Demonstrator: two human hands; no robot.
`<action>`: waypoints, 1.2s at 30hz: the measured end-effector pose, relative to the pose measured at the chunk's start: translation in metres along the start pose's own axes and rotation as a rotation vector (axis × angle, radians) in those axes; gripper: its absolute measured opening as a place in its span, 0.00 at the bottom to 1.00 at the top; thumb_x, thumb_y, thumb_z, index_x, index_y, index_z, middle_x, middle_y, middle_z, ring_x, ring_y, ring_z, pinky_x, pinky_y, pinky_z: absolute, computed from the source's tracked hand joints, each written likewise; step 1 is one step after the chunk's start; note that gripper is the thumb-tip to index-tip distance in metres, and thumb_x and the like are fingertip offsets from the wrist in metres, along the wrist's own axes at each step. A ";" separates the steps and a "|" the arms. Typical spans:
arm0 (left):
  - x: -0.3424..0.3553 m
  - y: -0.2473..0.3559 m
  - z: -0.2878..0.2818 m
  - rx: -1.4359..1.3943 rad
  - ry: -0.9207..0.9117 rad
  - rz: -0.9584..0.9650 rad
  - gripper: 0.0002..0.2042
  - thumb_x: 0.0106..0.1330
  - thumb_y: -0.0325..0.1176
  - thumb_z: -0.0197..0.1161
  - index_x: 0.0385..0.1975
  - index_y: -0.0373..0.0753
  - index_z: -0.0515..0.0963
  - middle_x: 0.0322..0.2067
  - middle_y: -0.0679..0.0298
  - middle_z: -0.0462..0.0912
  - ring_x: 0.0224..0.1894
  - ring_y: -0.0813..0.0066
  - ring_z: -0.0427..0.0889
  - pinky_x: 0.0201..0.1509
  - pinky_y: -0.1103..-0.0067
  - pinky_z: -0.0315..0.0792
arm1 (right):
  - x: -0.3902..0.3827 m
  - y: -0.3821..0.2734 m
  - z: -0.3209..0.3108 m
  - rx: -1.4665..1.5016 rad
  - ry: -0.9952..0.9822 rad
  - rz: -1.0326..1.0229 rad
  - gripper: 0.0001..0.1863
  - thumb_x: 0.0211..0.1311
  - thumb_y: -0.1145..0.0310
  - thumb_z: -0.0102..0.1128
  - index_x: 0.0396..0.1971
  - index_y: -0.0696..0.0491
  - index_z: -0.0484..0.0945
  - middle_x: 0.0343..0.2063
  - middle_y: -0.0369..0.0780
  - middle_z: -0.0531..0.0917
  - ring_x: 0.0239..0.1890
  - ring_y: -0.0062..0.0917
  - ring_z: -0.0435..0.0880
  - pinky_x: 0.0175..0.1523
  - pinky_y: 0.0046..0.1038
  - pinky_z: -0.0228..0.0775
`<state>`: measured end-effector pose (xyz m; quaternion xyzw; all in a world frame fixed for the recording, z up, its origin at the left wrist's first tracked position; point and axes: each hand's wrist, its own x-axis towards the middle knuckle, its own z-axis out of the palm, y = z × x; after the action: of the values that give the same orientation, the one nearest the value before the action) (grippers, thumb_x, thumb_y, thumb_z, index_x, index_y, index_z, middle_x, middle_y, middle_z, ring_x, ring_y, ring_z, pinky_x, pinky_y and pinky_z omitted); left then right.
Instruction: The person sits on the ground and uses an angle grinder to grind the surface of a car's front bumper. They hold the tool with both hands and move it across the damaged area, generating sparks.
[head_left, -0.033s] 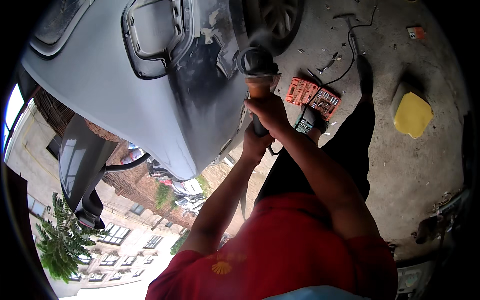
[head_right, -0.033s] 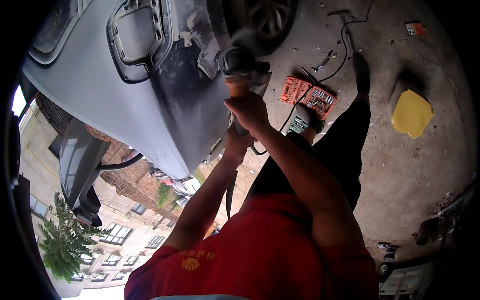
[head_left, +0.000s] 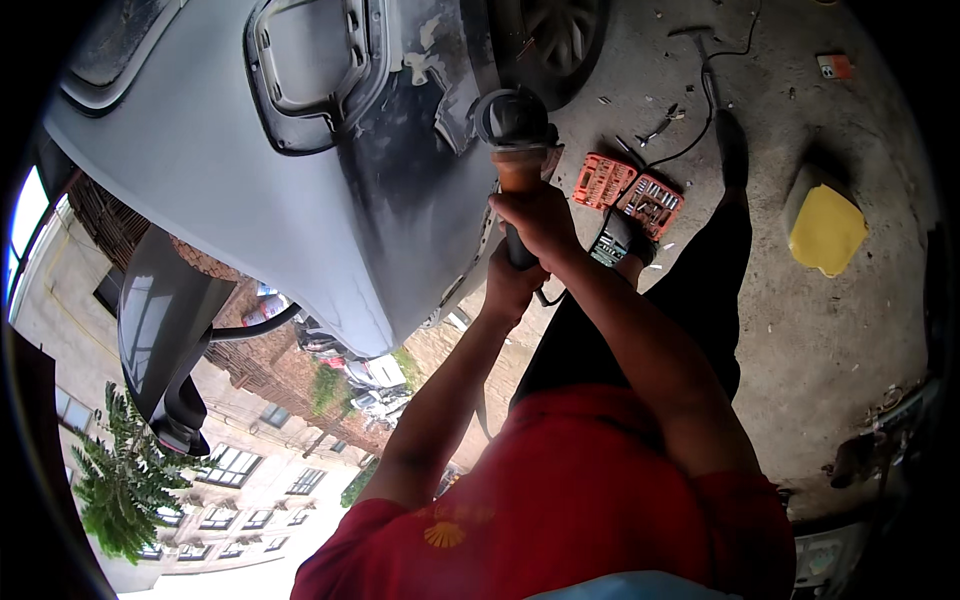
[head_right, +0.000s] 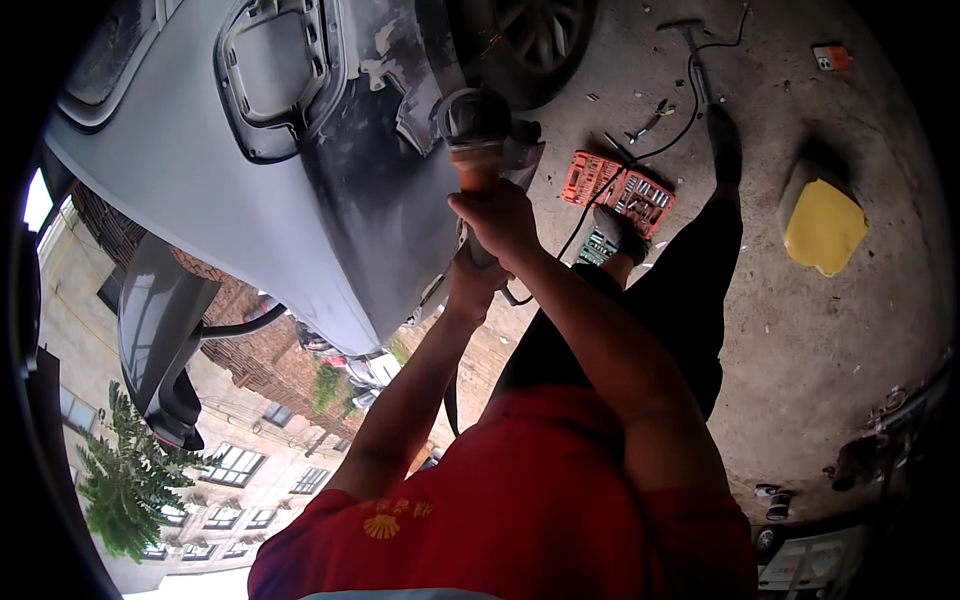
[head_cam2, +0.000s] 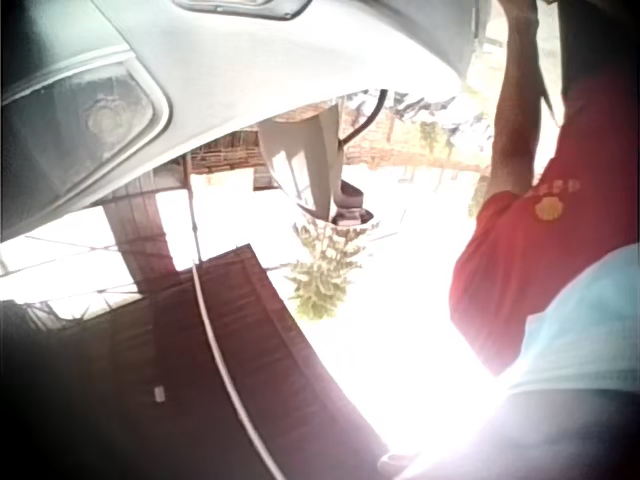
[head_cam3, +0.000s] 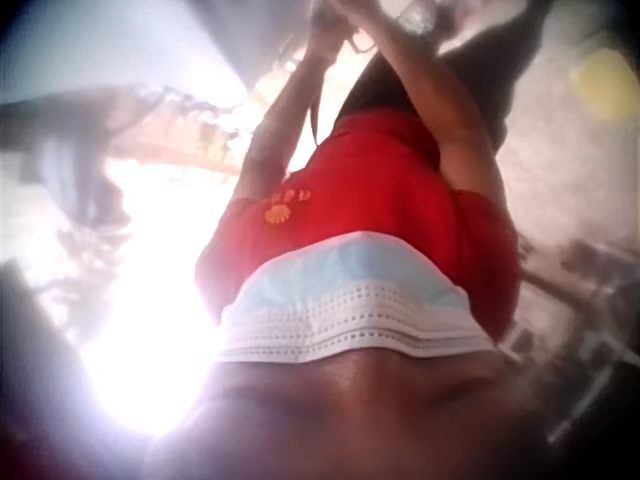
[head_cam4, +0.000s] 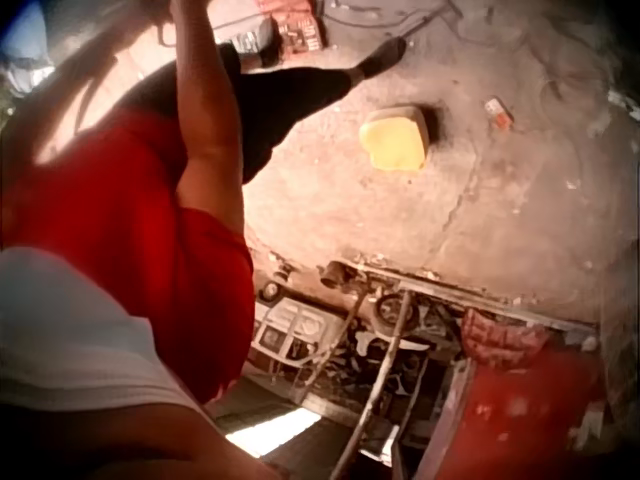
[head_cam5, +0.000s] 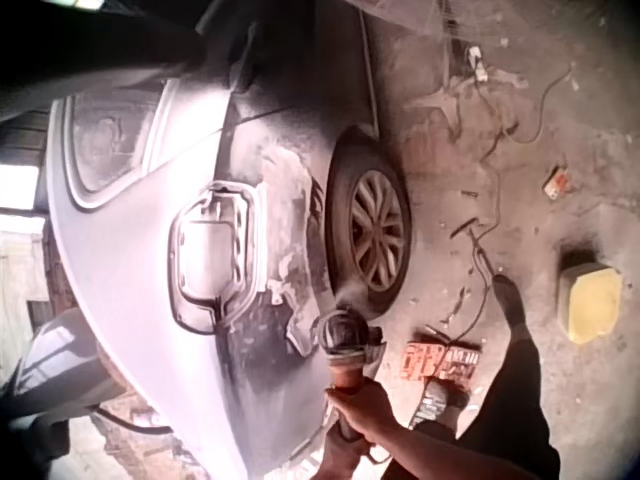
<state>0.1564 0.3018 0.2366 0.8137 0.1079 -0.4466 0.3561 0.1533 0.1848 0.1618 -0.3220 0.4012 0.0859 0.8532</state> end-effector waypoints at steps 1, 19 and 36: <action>-0.004 -0.001 -0.001 0.005 0.005 -0.016 0.20 0.61 0.31 0.78 0.49 0.34 0.77 0.33 0.65 0.85 0.33 0.79 0.84 0.36 0.77 0.78 | -0.002 0.006 0.002 0.013 0.002 0.012 0.23 0.60 0.50 0.75 0.32 0.60 0.88 0.27 0.44 0.91 0.33 0.33 0.92 0.43 0.39 0.79; 0.000 -0.006 -0.002 -0.016 0.003 -0.004 0.21 0.60 0.30 0.78 0.50 0.34 0.77 0.34 0.66 0.85 0.33 0.77 0.84 0.37 0.76 0.77 | -0.003 0.003 0.004 -0.003 0.028 -0.002 0.23 0.60 0.50 0.76 0.31 0.59 0.87 0.24 0.43 0.90 0.33 0.32 0.94 0.41 0.37 0.82; -0.014 -0.015 -0.002 -0.118 -0.011 -0.029 0.28 0.58 0.31 0.80 0.57 0.32 0.77 0.39 0.65 0.87 0.37 0.78 0.85 0.40 0.77 0.79 | -0.012 0.013 0.006 -0.187 0.006 -0.024 0.26 0.59 0.47 0.75 0.36 0.60 0.87 0.29 0.46 0.92 0.38 0.42 0.95 0.45 0.42 0.84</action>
<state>0.1423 0.3165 0.2414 0.7872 0.1441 -0.4489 0.3976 0.1443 0.1997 0.1670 -0.4052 0.3902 0.1117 0.8192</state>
